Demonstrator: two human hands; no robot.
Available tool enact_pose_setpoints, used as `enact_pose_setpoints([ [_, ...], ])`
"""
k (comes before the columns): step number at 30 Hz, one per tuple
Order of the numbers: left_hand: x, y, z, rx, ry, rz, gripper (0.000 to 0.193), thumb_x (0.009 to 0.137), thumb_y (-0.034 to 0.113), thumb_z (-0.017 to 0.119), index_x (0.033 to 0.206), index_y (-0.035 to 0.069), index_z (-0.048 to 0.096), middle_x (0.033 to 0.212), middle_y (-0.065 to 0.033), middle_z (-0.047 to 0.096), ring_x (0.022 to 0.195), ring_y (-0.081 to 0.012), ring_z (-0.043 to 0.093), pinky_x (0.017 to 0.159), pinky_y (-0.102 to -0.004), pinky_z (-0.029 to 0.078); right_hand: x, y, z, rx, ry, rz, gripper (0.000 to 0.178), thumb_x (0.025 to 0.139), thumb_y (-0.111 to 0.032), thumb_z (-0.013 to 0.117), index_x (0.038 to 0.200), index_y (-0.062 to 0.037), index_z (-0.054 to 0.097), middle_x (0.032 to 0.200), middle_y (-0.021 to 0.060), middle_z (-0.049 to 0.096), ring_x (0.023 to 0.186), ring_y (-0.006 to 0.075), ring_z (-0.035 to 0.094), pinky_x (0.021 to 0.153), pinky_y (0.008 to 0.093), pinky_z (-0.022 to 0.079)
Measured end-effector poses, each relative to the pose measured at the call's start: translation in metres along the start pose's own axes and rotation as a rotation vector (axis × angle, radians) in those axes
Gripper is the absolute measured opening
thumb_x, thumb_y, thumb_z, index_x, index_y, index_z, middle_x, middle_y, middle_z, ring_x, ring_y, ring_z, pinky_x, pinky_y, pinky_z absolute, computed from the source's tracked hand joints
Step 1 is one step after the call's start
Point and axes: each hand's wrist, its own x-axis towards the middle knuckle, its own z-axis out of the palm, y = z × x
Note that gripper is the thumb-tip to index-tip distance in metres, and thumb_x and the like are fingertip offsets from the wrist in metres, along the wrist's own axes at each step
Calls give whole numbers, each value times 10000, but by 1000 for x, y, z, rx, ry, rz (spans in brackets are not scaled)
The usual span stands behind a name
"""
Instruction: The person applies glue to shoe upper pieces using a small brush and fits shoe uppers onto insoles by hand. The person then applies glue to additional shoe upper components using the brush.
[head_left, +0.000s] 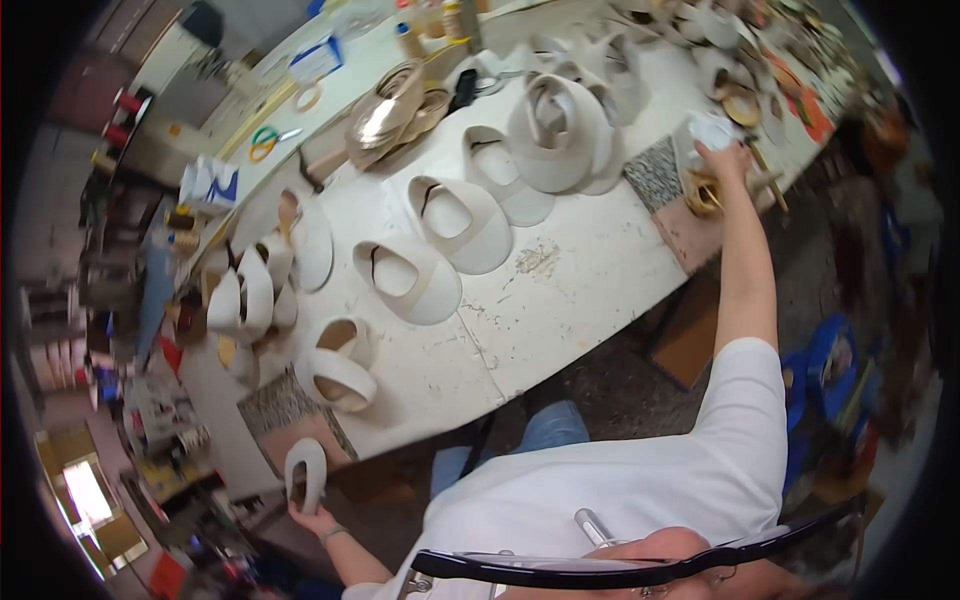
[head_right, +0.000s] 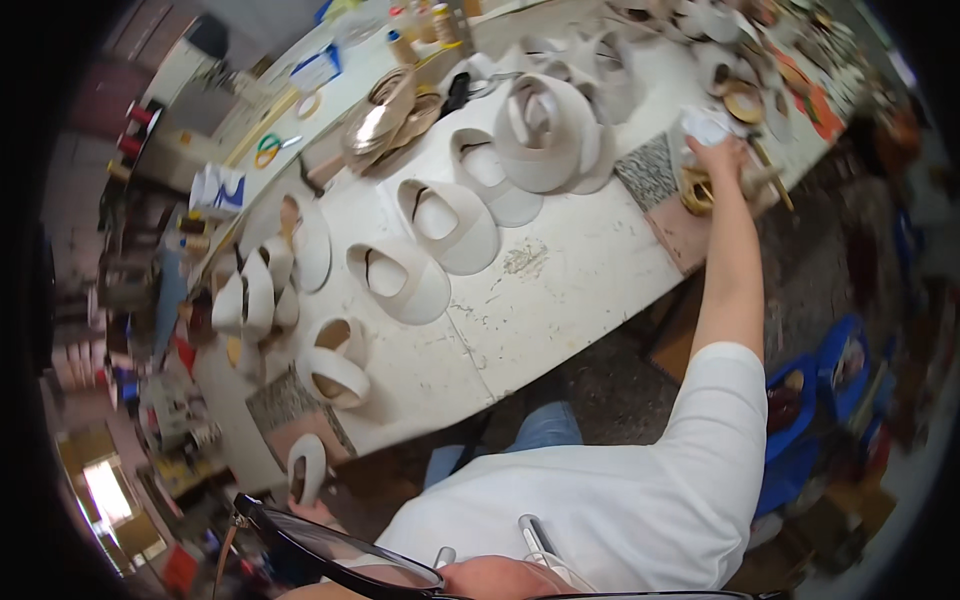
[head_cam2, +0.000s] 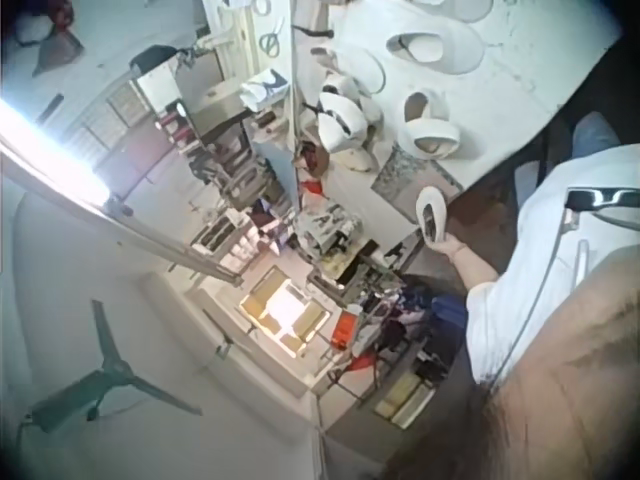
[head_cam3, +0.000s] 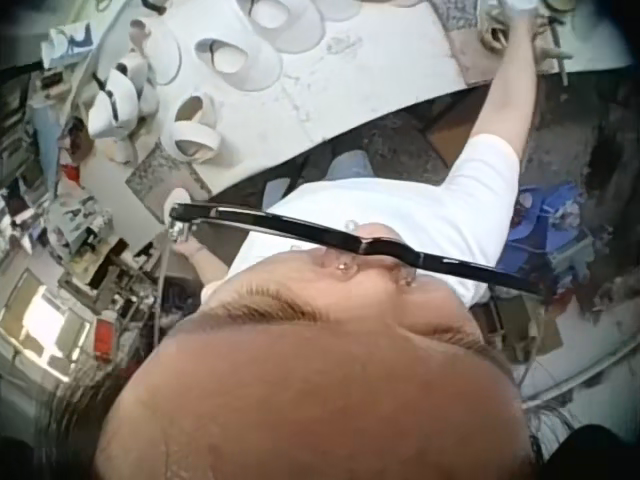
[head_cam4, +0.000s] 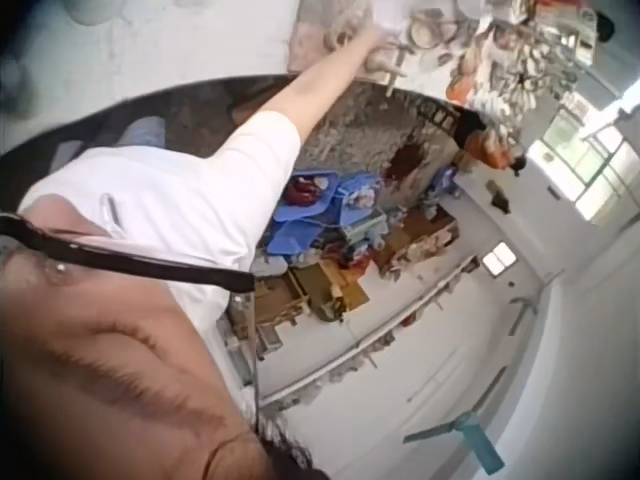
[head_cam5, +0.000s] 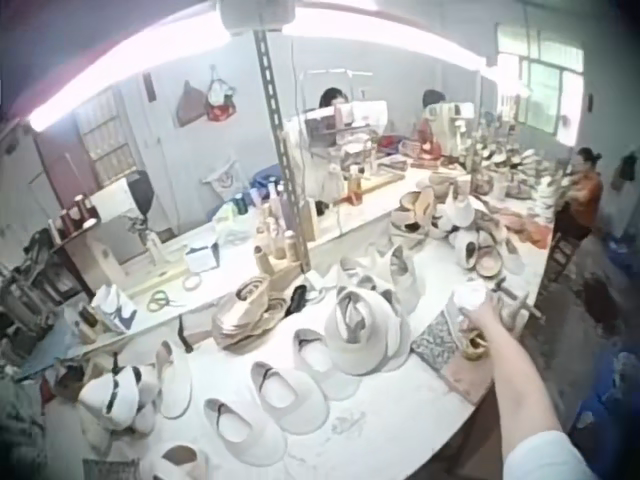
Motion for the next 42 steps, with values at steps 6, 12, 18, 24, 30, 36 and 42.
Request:
enact_pose_setpoints([
  [6,-45,49,30,-396,-58,-263,462,887,356,527,1184,1,528,1234,-161,539,1163,-313,500,1011,-448,388,67,48,34,176,-312,-22,1013,546,-608,743,1335,-49,441,1332,200,489,1238,341,462,1016,436,366],
  [12,-92,80,102,-522,22,-201,442,877,370,514,1194,62,503,1123,-140,551,1068,-304,521,973,-527,381,-3,-19,-53,32,-392,-37,1155,565,-596,729,1434,-35,215,1352,249,434,1225,405,444,1007,456,354],
  [18,-34,88,100,-870,-242,-315,389,884,260,411,1156,0,511,929,-106,531,773,-214,483,998,-520,330,-140,-52,-109,320,-654,-307,999,638,-494,743,1337,77,316,1259,263,501,1173,351,500,965,384,402],
  [24,12,122,137,-1101,-839,-509,380,855,101,537,1213,-23,500,1070,-148,566,906,-225,520,1043,-523,291,-312,-122,-164,266,-788,-191,1064,589,-551,727,1330,78,294,1109,247,576,925,325,624,650,405,528],
  [30,47,159,127,-845,-1049,-476,449,899,169,585,1286,-6,440,1205,-143,544,1140,-266,503,1069,-484,325,-442,-183,-151,211,-770,9,1132,580,-641,686,1352,69,263,1162,289,551,979,363,617,696,421,543],
  [36,55,195,91,-379,-1104,49,534,893,192,617,1305,-47,377,1257,-151,505,1182,-251,485,1021,-416,382,-493,-158,-101,287,-484,-157,1040,697,-645,651,1364,69,293,1204,322,522,1108,389,557,960,396,425],
  [42,48,181,75,-229,-950,146,419,900,89,572,1252,-64,402,1242,-152,503,1147,-227,504,997,-373,386,-597,-145,-151,-2,-853,-236,685,851,-579,483,1020,73,609,1028,273,623,998,374,604,845,447,466],
])
